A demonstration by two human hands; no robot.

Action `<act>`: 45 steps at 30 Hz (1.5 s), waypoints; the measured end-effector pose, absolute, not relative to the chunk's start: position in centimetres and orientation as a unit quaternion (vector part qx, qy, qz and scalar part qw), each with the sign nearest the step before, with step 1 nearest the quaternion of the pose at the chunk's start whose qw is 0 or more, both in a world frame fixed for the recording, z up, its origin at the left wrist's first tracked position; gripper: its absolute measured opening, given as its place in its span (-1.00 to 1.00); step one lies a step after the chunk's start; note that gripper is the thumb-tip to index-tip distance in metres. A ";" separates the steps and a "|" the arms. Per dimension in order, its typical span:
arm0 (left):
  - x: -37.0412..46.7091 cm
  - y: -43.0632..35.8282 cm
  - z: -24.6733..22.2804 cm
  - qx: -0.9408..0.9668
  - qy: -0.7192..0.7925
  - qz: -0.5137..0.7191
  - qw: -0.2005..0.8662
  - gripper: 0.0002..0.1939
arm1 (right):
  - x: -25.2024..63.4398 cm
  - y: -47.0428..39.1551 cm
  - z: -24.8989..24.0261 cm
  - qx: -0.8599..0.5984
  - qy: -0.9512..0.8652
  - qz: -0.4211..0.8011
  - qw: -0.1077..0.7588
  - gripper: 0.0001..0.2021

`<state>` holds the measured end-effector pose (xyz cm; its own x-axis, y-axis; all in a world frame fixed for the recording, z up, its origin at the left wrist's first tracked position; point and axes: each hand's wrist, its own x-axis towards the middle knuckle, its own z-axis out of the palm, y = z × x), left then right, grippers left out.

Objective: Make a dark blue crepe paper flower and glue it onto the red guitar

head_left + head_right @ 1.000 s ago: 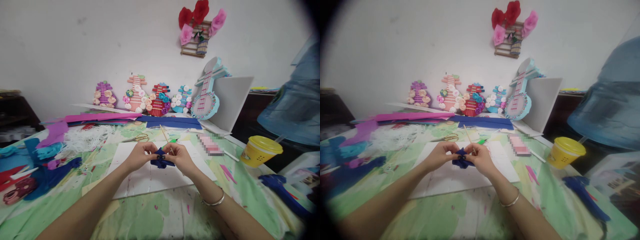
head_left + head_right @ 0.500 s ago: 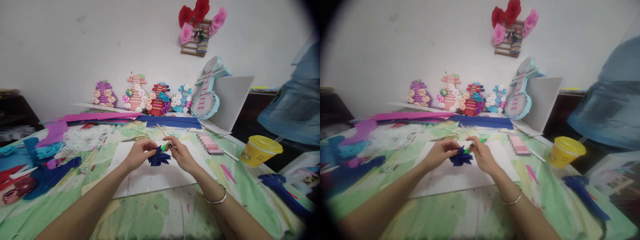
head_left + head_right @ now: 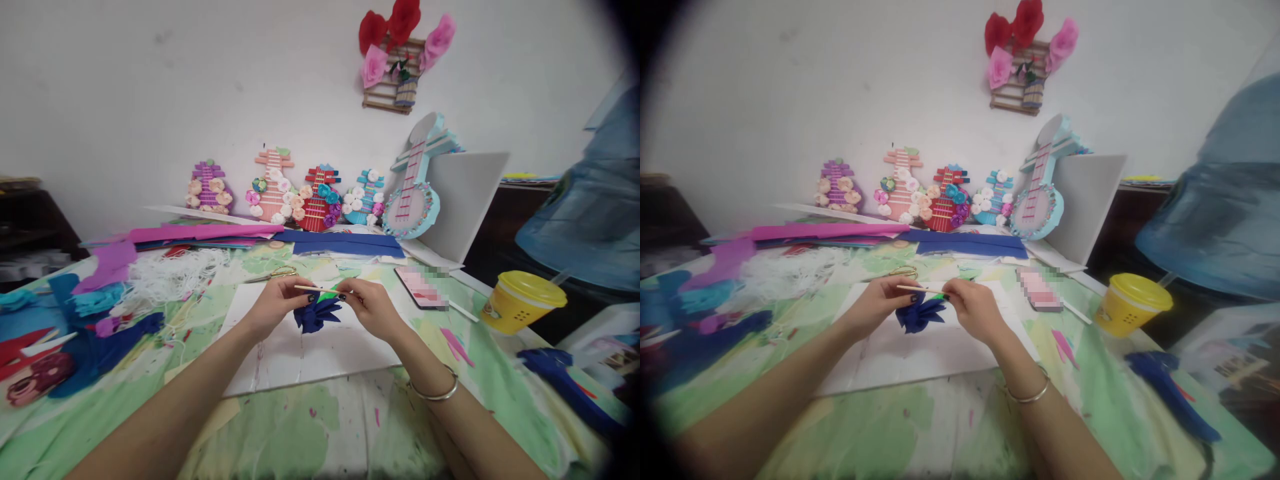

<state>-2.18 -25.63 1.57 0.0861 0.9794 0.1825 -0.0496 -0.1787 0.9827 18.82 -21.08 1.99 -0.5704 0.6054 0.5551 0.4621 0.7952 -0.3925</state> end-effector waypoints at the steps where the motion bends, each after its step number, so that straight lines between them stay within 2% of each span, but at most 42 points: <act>1: -2.2 -25.6 1.6 0.557 0.417 0.530 0.485 -0.74 | 18.8 -21.1 2.0 -0.301 -0.880 0.101 0.353 -0.86; 8: -2.3 -25.6 1.5 0.563 0.424 0.525 0.476 -0.73 | 18.8 -20.9 1.6 -0.296 -0.882 0.079 0.359 -0.84; 22: -1.7 -26.0 1.8 0.566 0.453 0.548 0.417 -0.92 | 18.3 -21.4 1.2 -0.304 -0.873 0.040 0.380 -0.83; 30: -1.9 -25.6 1.0 0.584 0.469 0.551 0.369 -0.89 | 18.2 -21.3 1.3 -0.295 -0.874 0.032 0.385 -0.84; 37: -1.8 -25.7 1.1 0.576 0.477 0.539 0.386 -0.83 | 18.0 -21.5 1.6 -0.306 -0.864 0.018 0.400 -0.81; 45: -1.7 -26.1 1.4 0.617 0.483 0.508 0.358 -0.85 | 18.3 -21.1 1.5 -0.318 -0.865 0.039 0.385 -0.79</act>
<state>-1.68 -26.06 1.42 0.0164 0.9595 0.2811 0.2319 -0.2771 0.9324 18.34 -21.14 1.48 -0.5012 0.5803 0.6419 0.5208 0.7947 -0.3119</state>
